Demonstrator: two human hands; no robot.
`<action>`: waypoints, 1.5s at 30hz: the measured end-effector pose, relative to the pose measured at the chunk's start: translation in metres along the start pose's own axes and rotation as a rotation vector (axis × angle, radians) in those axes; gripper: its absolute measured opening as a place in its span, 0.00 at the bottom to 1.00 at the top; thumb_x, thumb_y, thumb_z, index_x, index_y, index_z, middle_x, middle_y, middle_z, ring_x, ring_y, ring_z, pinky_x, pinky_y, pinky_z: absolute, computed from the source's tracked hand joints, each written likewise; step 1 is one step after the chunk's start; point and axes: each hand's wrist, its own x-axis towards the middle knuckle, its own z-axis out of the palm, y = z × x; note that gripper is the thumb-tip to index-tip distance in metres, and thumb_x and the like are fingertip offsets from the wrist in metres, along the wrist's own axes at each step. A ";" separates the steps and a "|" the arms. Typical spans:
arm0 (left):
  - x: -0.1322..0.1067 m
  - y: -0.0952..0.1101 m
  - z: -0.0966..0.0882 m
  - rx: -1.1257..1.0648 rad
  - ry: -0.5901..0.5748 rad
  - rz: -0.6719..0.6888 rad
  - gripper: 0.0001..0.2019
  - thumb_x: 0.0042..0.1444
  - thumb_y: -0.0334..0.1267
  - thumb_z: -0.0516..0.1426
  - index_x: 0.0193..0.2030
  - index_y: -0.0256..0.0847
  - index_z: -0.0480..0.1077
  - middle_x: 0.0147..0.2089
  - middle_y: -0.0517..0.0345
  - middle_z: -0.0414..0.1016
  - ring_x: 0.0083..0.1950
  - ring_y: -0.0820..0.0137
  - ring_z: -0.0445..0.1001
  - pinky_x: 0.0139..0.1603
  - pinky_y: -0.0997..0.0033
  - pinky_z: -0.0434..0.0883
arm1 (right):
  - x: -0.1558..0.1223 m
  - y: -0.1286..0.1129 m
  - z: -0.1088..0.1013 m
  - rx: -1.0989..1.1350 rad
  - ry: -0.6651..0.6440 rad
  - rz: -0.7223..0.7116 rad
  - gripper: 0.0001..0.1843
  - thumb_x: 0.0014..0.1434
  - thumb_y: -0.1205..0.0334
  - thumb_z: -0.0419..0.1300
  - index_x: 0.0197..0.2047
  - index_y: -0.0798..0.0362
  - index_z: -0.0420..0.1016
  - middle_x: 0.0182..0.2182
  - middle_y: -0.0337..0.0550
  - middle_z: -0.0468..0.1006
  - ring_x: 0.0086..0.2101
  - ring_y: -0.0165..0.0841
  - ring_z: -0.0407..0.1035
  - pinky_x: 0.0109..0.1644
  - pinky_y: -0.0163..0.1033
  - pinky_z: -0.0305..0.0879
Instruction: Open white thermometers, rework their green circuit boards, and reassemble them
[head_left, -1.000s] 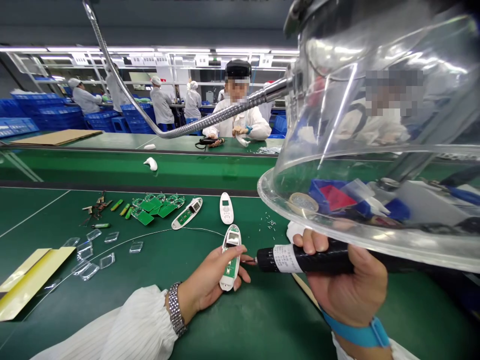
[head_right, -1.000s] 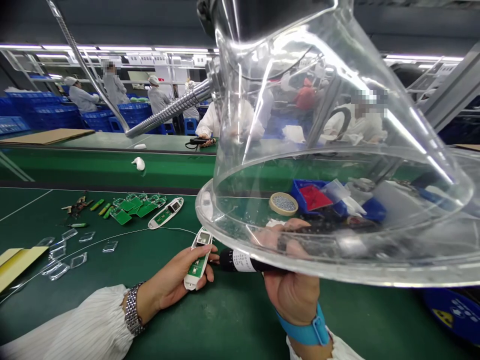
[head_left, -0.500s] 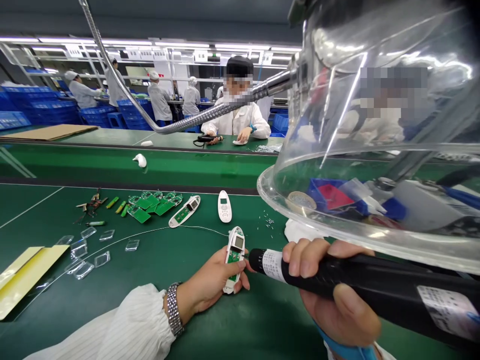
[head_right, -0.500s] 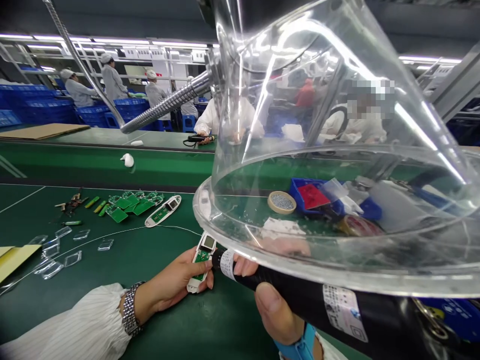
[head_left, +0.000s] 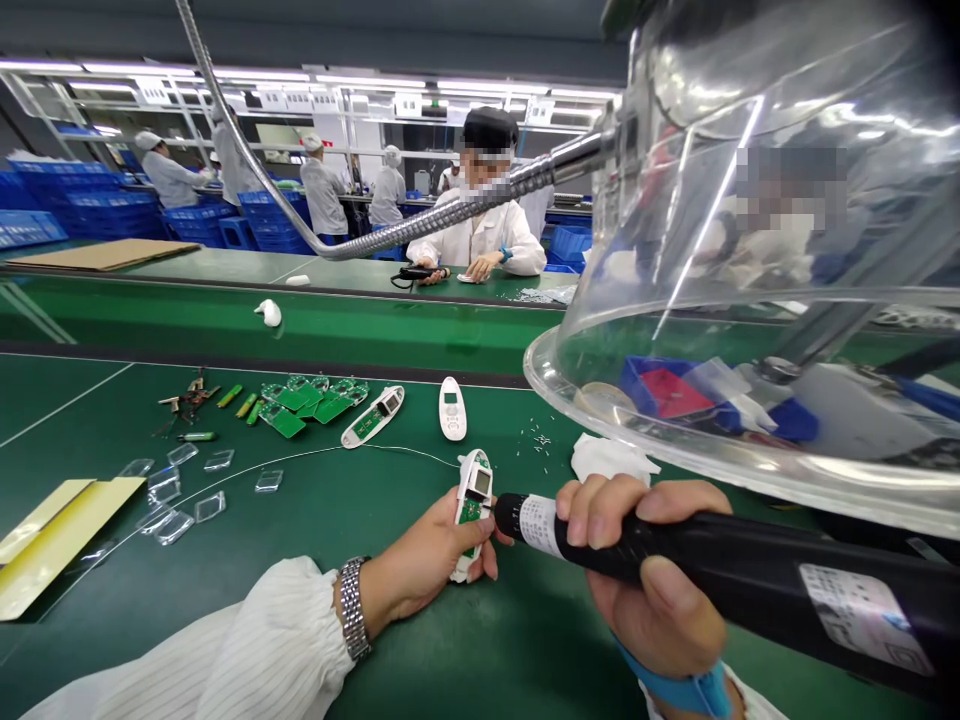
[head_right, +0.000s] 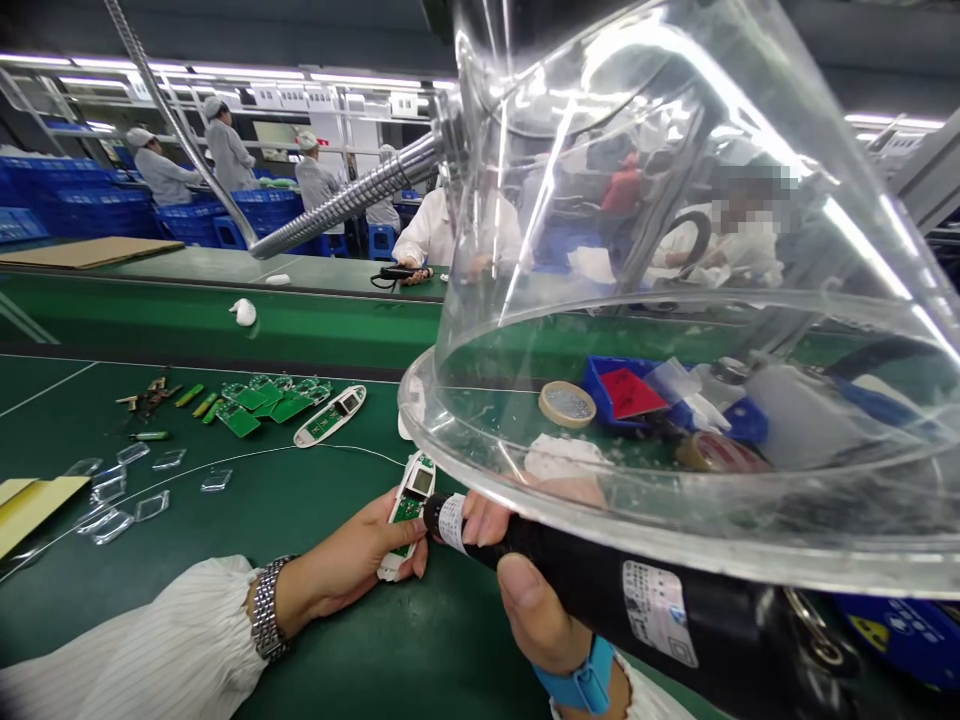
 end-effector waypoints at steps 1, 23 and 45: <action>0.000 0.000 0.000 0.003 -0.001 0.001 0.15 0.46 0.42 0.59 0.36 0.39 0.59 0.19 0.65 0.67 0.18 0.78 0.61 0.21 0.76 0.53 | 0.000 0.000 0.000 -0.004 0.001 0.000 0.08 0.52 0.56 0.60 0.37 0.42 0.66 0.22 0.35 0.67 0.22 0.31 0.61 0.30 0.43 0.58; 0.000 0.030 -0.032 0.103 0.280 0.154 0.14 0.50 0.36 0.57 0.43 0.37 0.61 0.28 0.61 0.71 0.21 0.79 0.63 0.21 0.77 0.58 | 0.008 0.004 -0.009 0.084 0.141 0.198 0.06 0.52 0.58 0.60 0.35 0.45 0.69 0.21 0.32 0.69 0.24 0.29 0.63 0.35 0.39 0.62; -0.003 0.018 -0.016 -0.081 0.214 -0.049 0.10 0.51 0.27 0.59 0.38 0.35 0.62 0.25 0.61 0.71 0.21 0.81 0.66 0.20 0.81 0.61 | 0.009 -0.005 -0.006 0.126 0.214 0.182 0.12 0.45 0.54 0.66 0.33 0.46 0.70 0.20 0.32 0.68 0.21 0.28 0.63 0.30 0.37 0.65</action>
